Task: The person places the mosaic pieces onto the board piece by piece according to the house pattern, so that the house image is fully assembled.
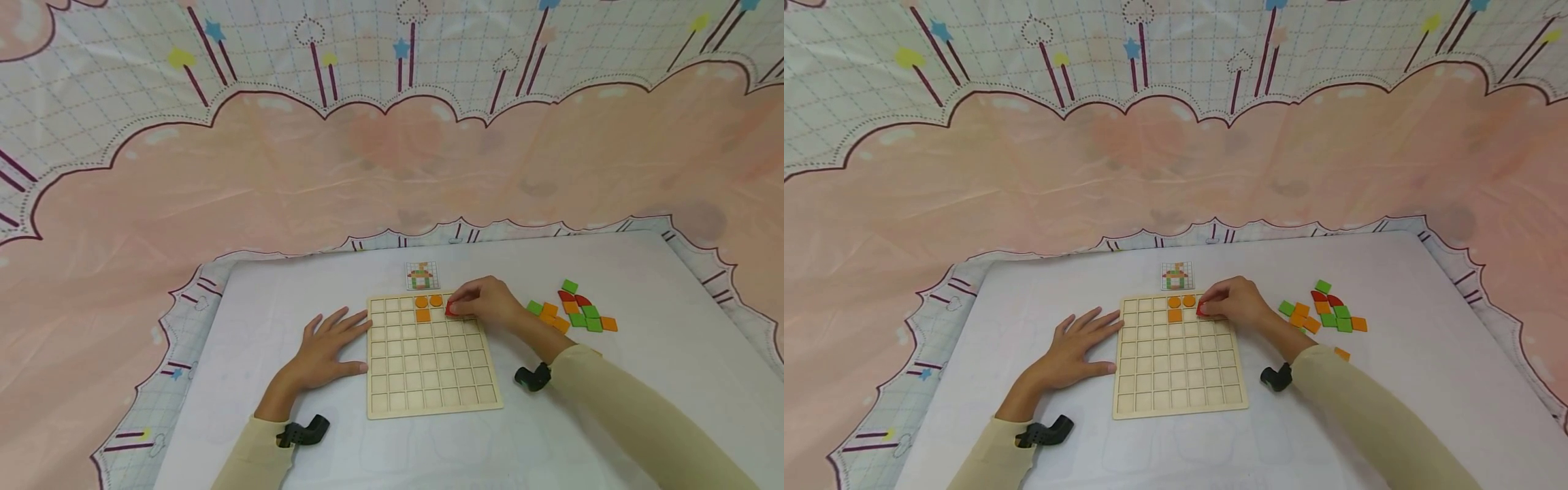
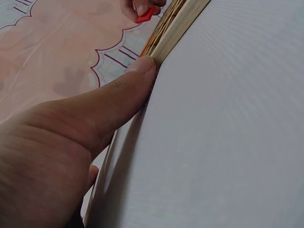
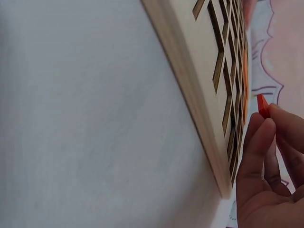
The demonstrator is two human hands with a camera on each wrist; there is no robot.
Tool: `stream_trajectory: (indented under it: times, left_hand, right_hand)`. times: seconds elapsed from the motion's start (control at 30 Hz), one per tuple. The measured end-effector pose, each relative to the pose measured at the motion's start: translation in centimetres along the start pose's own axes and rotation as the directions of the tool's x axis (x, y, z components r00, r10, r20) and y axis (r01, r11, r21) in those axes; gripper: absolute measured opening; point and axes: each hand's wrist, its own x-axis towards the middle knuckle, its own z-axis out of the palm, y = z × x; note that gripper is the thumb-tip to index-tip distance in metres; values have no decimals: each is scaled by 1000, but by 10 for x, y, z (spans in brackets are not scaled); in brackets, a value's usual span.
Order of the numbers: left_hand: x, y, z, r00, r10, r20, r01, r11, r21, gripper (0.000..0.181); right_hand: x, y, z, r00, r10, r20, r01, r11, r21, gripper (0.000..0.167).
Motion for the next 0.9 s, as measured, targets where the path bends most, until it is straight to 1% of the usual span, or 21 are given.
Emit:
stream_trajectory:
  times: [0.17, 0.23, 0.37, 0.57, 0.7, 0.9]
  left_hand:
    - [0, 0, 0, 1000, 0, 2, 0, 1000, 0, 82]
    - [0, 0, 0, 1000, 1, 1, -1, 1000, 3, 82]
    - [0, 0, 0, 1000, 0, 4, 0, 1000, 2, 82]
    - [0, -1, 0, 1000, -5, 8, 4, 1000, 4, 83]
    - [0, -1, 0, 1000, -2, 10, 2, 1000, 1, 83]
    - [1, -2, 1, 1000, 11, 1, -11, 1000, 5, 83]
  right_hand:
    - [2, -4, 10, 999, -6, 42, 6, 1000, -4, 16]
    - [3, -5, 13, 998, 7, 59, -7, 1000, -16, 14]
    - [3, -8, 18, 997, 6, 72, -4, 999, -32, 9]
    - [2, -9, 21, 996, -10, 89, 14, 999, -36, 7]
    - [2, -9, 23, 994, -28, 108, 34, 998, -57, 7]
    - [4, -7, 24, 990, -33, 138, 45, 995, -86, 6]
